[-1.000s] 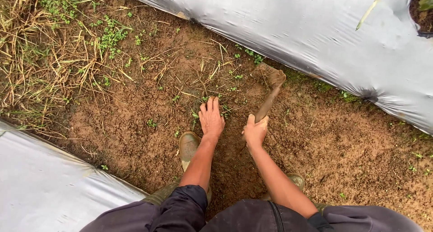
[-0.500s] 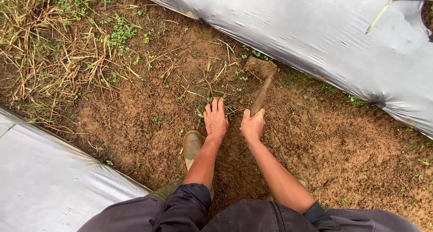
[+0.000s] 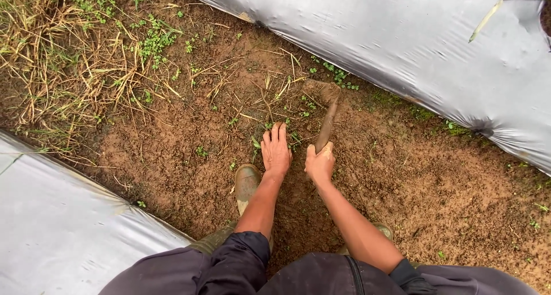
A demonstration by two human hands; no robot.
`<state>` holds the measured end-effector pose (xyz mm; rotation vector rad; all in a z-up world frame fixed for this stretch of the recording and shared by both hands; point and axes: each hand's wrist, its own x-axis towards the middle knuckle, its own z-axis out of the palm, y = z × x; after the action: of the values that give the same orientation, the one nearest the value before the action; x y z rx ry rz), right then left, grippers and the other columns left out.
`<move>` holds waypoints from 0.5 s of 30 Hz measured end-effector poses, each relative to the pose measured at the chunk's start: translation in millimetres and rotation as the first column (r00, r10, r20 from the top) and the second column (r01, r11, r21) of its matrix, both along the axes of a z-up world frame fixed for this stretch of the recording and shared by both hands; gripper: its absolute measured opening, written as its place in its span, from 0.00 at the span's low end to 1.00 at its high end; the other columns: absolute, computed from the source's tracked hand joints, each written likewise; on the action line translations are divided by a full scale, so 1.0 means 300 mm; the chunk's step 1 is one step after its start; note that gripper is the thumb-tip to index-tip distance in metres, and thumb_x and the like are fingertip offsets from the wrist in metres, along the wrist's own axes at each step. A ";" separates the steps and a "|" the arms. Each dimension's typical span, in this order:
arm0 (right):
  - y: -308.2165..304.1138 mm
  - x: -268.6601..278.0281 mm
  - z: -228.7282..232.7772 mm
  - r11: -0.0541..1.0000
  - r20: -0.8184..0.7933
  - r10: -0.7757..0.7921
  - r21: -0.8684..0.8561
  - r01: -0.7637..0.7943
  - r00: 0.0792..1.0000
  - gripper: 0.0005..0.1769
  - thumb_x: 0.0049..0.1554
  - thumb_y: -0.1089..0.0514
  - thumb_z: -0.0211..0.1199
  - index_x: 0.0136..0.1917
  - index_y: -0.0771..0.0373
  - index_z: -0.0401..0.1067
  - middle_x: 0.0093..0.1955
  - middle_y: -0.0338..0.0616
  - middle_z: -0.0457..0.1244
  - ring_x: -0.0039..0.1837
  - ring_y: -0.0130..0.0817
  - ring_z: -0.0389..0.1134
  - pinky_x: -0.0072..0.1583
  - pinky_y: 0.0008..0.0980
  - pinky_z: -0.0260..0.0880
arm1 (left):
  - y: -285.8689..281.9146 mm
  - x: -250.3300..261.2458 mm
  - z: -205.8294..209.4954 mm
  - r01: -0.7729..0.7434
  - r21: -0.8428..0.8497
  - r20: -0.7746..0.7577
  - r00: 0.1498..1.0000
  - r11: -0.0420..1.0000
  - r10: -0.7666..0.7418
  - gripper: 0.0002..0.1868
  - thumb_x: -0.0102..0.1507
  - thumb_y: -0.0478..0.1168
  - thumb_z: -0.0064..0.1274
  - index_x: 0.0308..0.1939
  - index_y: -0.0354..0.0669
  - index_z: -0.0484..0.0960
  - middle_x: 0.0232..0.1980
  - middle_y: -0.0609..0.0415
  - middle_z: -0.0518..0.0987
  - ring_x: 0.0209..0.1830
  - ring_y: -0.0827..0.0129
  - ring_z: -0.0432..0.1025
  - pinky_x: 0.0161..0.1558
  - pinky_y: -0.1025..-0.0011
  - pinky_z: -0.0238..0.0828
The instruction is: The person uses a hoe to remove weeds from the soil between rows of plastic mulch in a garden. They repeatedly strike the ground to loosen the weeds and pull them out by hand, discarding the debris to the side.
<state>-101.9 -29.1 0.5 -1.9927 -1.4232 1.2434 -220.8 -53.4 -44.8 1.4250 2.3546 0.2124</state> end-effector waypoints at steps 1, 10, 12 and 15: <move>-0.034 -0.002 0.011 1.000 -0.003 -0.001 0.007 0.002 1.000 0.15 0.59 0.52 0.58 0.51 0.63 0.60 0.32 0.54 0.66 0.26 0.43 0.68 0.30 0.36 0.71 | 0.005 -0.004 -0.004 0.002 0.007 -0.003 1.000 1.000 -0.001 0.45 0.56 0.37 0.66 0.72 0.50 0.57 0.73 0.55 0.54 0.68 0.52 0.55 0.60 0.58 0.65; -0.363 -0.018 -0.121 0.982 0.032 0.125 -0.150 -0.119 0.992 0.30 0.59 0.44 0.58 0.66 0.64 0.57 0.46 0.70 0.67 0.53 0.66 0.72 0.48 0.58 0.72 | -0.050 -0.014 -0.054 -0.046 0.039 -0.017 0.999 0.998 0.047 0.48 0.53 0.37 0.67 0.73 0.50 0.56 0.75 0.54 0.53 0.68 0.52 0.55 0.62 0.59 0.64; -0.372 -0.003 -0.214 0.973 -0.028 0.188 -0.132 -0.190 0.982 0.30 0.57 0.45 0.59 0.64 0.67 0.60 0.48 0.75 0.66 0.56 0.72 0.69 0.50 0.61 0.68 | -0.086 -0.024 -0.086 -0.130 0.067 -0.057 0.989 0.989 0.133 0.50 0.52 0.38 0.69 0.73 0.48 0.55 0.75 0.52 0.53 0.67 0.52 0.54 0.62 0.59 0.66; -0.338 -0.087 0.071 0.926 -0.025 0.334 -0.178 -0.333 0.942 0.41 0.56 0.44 0.60 0.73 0.72 0.57 0.54 0.79 0.66 0.59 0.72 0.69 0.57 0.66 0.70 | -0.119 -0.122 -0.337 -0.275 0.127 -0.083 0.954 0.953 0.287 0.54 0.52 0.38 0.69 0.76 0.44 0.52 0.76 0.48 0.50 0.68 0.49 0.53 0.64 0.56 0.65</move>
<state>-127.9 -130.4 21.9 -1.9185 -1.7647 1.5603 -257.3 -89.0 -145.8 1.1660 2.6640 0.3656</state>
